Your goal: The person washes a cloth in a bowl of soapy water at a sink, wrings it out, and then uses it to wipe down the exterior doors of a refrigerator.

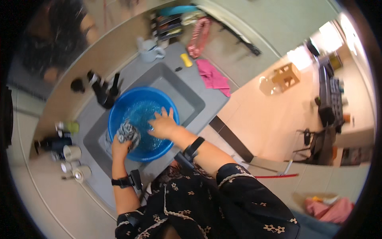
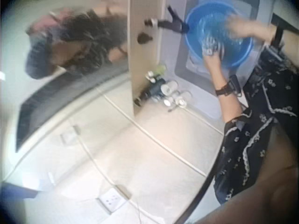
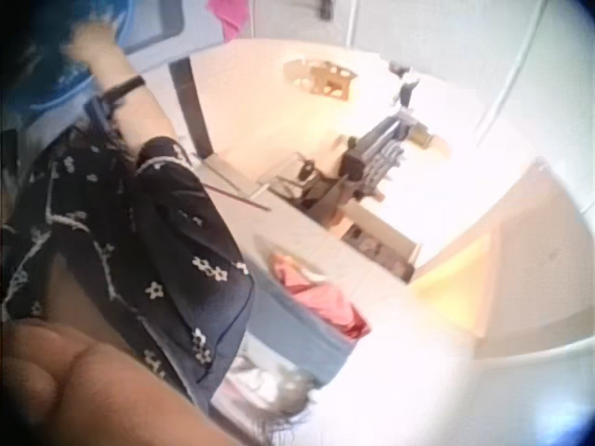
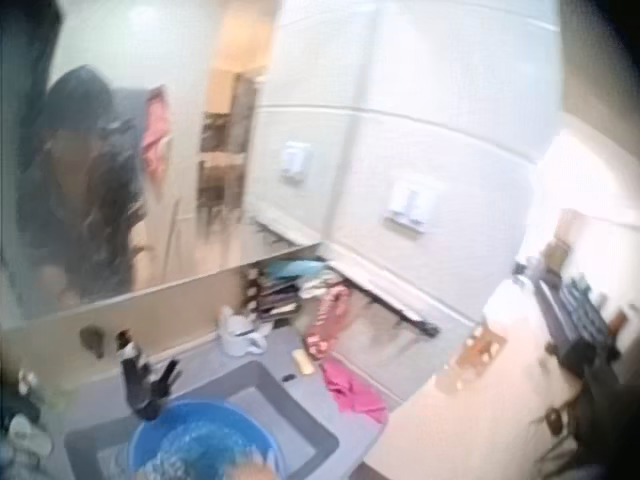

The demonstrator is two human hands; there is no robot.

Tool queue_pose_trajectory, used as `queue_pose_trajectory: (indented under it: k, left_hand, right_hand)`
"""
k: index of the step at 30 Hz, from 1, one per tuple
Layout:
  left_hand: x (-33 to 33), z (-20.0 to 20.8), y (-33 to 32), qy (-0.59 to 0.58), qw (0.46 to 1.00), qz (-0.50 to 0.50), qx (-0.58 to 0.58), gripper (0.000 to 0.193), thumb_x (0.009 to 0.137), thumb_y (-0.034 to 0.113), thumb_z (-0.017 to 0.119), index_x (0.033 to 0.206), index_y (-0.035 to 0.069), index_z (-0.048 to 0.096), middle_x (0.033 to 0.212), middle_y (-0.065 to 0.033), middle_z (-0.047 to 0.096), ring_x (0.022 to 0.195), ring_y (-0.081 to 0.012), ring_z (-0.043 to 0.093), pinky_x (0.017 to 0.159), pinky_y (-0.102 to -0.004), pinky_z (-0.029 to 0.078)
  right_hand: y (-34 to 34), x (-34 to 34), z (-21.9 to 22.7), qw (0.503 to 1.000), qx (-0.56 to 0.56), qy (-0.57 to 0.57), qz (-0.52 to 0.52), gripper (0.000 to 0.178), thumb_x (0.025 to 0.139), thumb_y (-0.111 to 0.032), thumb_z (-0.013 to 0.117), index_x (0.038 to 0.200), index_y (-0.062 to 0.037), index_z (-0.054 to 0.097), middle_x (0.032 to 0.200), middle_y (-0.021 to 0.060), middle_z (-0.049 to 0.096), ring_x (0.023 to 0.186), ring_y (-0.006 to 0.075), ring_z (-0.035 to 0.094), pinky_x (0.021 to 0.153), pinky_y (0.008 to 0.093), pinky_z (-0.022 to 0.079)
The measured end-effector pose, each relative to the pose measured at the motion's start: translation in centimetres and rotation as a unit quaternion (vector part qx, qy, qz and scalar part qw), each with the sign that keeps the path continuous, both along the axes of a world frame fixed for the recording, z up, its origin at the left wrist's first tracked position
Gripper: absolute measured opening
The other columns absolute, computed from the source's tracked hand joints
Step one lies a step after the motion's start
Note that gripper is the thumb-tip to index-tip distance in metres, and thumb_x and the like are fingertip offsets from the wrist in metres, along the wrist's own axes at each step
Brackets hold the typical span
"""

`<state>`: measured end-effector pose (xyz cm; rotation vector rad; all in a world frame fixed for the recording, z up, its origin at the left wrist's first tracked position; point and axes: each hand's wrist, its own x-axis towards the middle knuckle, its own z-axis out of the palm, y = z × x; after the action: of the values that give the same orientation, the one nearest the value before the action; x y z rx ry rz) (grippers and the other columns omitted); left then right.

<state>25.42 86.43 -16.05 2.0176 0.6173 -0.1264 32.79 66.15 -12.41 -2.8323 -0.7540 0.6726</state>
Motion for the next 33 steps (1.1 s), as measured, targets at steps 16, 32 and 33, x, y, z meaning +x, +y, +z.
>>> queue_pose_trajectory:
  k: [16, 32, 33]
  left_hand:
    - [4.9, 2.3, -37.5, -0.060, 0.877, -0.412, -0.239, 0.034, 0.076, 0.002, 0.063, 0.108, -0.001, 0.055, 0.102, -0.0050, 0.058, 0.092, -0.0130, 0.053, 0.082, -0.0282, 0.043]
    - [10.1, 4.4, -75.8, 0.008, 0.824, -0.453, -0.341, 0.021, 0.082, 0.007, 0.062, 0.100, -0.003, 0.059, 0.088, -0.0050, 0.063, 0.077, -0.0114, 0.057, 0.069, -0.0258, 0.046]
    - [10.6, 4.4, -78.3, -0.001, 0.816, -0.460, -0.350, 0.021, 0.082, 0.007, 0.062, 0.100, -0.003, 0.059, 0.088, -0.0050, 0.063, 0.077, -0.0114, 0.057, 0.069, -0.0258, 0.046]
  right_hand:
    - [-39.0, -8.6, 1.6, 0.855, 0.405, -0.031, -0.323, 0.044, 0.073, -0.037, 0.066, 0.099, -0.0024, 0.061, 0.098, 0.0172, 0.061, 0.092, 0.0286, 0.058, 0.079, 0.0370, 0.046]
    - [-71.5, -14.7, -2.9, 0.660, 0.457, -0.186, -0.566, 0.033, 0.082, -0.018, 0.060, 0.111, -0.0036, 0.056, 0.094, 0.0109, 0.063, 0.084, 0.0174, 0.060, 0.075, 0.0276, 0.048]
    - [-72.6, -13.7, -3.7, 0.655, 0.487, -0.191, -0.545, 0.037, 0.083, -0.020, 0.060, 0.115, -0.0042, 0.053, 0.095, 0.0108, 0.063, 0.086, 0.0175, 0.060, 0.076, 0.0279, 0.048]
